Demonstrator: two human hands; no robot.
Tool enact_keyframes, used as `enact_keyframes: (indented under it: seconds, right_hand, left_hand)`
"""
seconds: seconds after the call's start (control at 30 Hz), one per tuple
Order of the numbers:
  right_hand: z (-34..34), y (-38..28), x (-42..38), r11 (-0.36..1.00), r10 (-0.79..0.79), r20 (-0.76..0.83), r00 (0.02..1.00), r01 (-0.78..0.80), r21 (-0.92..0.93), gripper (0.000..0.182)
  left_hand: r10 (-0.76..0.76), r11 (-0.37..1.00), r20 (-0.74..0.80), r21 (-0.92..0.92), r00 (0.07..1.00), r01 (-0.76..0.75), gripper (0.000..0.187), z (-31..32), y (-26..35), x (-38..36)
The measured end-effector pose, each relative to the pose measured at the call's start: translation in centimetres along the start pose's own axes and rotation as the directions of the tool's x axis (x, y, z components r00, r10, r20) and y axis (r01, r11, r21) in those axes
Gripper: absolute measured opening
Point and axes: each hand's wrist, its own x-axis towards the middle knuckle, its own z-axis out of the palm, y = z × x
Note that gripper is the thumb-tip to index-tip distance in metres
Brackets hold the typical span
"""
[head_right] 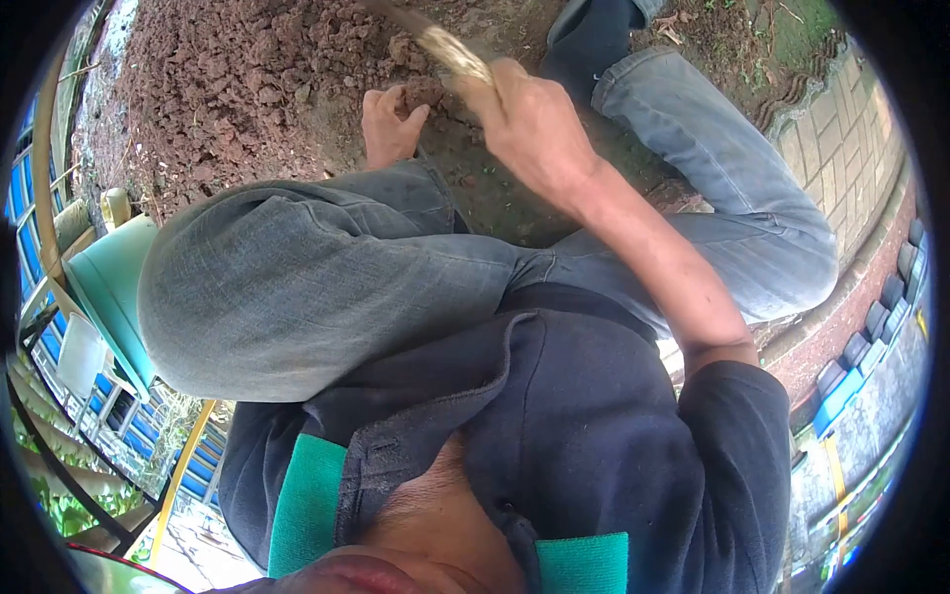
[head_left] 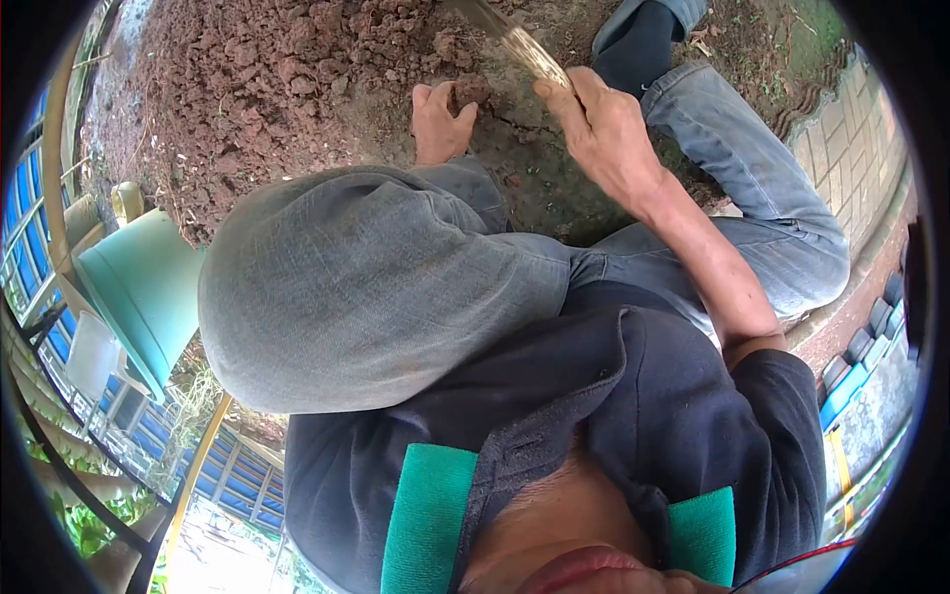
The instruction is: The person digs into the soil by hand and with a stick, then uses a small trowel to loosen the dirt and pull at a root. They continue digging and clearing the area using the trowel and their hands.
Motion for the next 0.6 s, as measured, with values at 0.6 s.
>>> enact_keyframes:
  seconds: [0.6]
  right_hand:
    - [2.2,1.8,1.5,0.925,0.219,0.254,0.942,-0.283,0.254,0.038]
  left_hand:
    - [-0.284,0.797,0.037,-0.547,0.958,0.258,0.036,1.0,-1.1,-0.4]
